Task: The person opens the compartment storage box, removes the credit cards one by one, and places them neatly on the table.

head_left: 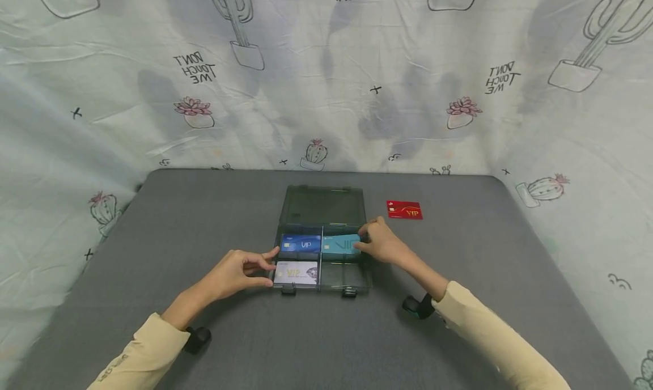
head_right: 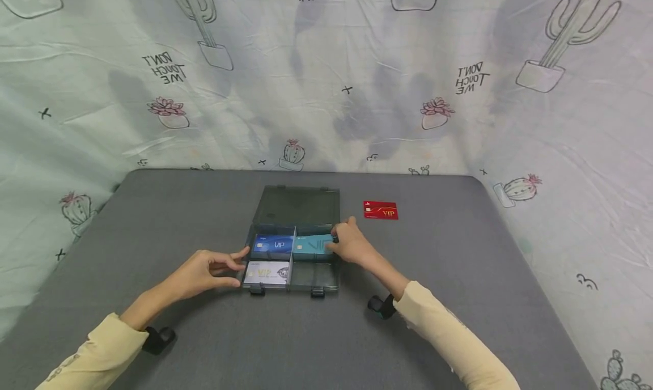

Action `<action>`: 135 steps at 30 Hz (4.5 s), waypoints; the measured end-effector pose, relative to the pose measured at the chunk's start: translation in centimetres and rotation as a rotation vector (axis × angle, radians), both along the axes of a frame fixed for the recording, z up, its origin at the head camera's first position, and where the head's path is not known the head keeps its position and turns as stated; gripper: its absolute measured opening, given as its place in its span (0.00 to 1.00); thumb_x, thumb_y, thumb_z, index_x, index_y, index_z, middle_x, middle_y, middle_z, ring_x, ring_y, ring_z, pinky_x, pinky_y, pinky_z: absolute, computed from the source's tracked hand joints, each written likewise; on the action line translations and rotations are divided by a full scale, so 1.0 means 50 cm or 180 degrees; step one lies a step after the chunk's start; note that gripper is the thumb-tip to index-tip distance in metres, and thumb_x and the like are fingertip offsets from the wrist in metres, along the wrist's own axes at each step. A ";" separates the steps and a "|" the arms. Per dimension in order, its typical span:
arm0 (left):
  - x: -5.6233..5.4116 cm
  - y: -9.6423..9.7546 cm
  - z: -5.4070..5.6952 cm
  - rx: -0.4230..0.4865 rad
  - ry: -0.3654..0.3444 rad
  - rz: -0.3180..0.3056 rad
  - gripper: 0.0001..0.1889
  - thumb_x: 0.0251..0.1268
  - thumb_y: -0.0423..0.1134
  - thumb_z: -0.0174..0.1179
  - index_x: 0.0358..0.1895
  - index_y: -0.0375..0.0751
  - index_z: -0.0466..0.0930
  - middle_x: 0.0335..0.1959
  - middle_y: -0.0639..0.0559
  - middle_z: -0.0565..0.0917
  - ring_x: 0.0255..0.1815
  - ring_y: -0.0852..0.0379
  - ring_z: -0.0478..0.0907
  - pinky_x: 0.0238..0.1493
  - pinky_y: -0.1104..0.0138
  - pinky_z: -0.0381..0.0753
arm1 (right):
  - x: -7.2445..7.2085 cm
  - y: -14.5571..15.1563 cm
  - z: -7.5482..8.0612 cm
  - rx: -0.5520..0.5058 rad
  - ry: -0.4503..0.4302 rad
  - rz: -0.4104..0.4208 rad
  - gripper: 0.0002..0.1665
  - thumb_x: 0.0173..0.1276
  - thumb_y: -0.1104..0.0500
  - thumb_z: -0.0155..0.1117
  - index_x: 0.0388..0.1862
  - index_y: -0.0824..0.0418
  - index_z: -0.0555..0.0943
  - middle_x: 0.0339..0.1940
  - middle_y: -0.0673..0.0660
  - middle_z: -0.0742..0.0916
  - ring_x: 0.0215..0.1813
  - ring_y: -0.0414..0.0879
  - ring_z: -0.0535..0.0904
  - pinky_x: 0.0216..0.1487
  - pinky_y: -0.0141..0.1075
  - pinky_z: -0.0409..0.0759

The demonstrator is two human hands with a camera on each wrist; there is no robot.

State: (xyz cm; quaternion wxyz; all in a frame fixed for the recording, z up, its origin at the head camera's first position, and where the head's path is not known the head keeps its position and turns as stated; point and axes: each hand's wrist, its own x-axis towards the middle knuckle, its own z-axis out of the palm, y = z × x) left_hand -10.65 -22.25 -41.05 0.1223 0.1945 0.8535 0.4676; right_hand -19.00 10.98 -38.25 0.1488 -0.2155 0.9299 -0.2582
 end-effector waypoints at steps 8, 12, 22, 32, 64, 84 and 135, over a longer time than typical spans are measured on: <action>-0.004 0.004 0.001 -0.0022 -0.0014 0.0003 0.15 0.49 0.37 0.73 0.41 0.38 0.85 0.64 0.40 0.71 0.61 0.47 0.75 0.56 0.63 0.77 | 0.021 0.000 0.011 -0.0110 0.0088 -0.0084 0.30 0.59 0.59 0.73 0.55 0.74 0.76 0.62 0.72 0.68 0.64 0.63 0.66 0.59 0.54 0.74; -0.003 0.004 -0.002 -0.0016 0.0006 0.0002 0.15 0.49 0.37 0.73 0.41 0.38 0.85 0.64 0.39 0.71 0.60 0.46 0.75 0.56 0.63 0.78 | 0.025 0.000 0.004 -0.0232 0.0223 -0.0116 0.31 0.58 0.59 0.74 0.56 0.73 0.75 0.62 0.72 0.68 0.63 0.63 0.66 0.58 0.54 0.75; -0.003 0.006 -0.002 -0.0048 -0.0023 0.0018 0.15 0.50 0.37 0.73 0.42 0.38 0.85 0.65 0.40 0.71 0.62 0.46 0.74 0.56 0.62 0.77 | 0.007 0.012 -0.010 -0.0976 0.0122 0.0359 0.26 0.63 0.65 0.68 0.57 0.74 0.71 0.44 0.65 0.84 0.42 0.54 0.84 0.43 0.42 0.85; -0.003 0.008 -0.003 0.0011 -0.0005 0.0014 0.15 0.49 0.36 0.73 0.41 0.37 0.85 0.64 0.39 0.71 0.59 0.46 0.76 0.56 0.62 0.78 | -0.020 0.036 -0.037 -0.1443 -0.0360 0.0346 0.24 0.62 0.64 0.70 0.56 0.70 0.78 0.40 0.59 0.87 0.40 0.45 0.84 0.43 0.32 0.84; -0.003 0.002 0.001 -0.0063 -0.0018 0.0050 0.14 0.49 0.38 0.73 0.41 0.39 0.85 0.65 0.40 0.71 0.61 0.46 0.74 0.56 0.61 0.77 | -0.032 0.133 -0.032 -0.2239 -0.1560 -0.0381 0.31 0.62 0.65 0.69 0.63 0.70 0.72 0.43 0.62 0.88 0.42 0.47 0.86 0.56 0.40 0.78; -0.004 -0.003 -0.003 0.0083 -0.0065 0.0005 0.15 0.50 0.38 0.72 0.41 0.38 0.85 0.66 0.40 0.69 0.55 0.51 0.79 0.57 0.61 0.77 | -0.026 0.235 -0.040 -0.2317 -0.1909 0.0182 0.31 0.64 0.69 0.65 0.64 0.74 0.68 0.41 0.59 0.89 0.41 0.45 0.85 0.51 0.36 0.81; 0.010 -0.001 -0.002 0.0147 -0.0086 0.0024 0.14 0.50 0.36 0.72 0.41 0.37 0.84 0.65 0.39 0.70 0.56 0.49 0.78 0.56 0.62 0.77 | -0.127 0.501 -0.105 -0.1974 -0.1742 -0.0505 0.31 0.70 0.67 0.59 0.70 0.54 0.67 0.50 0.48 0.85 0.50 0.35 0.80 0.50 0.29 0.80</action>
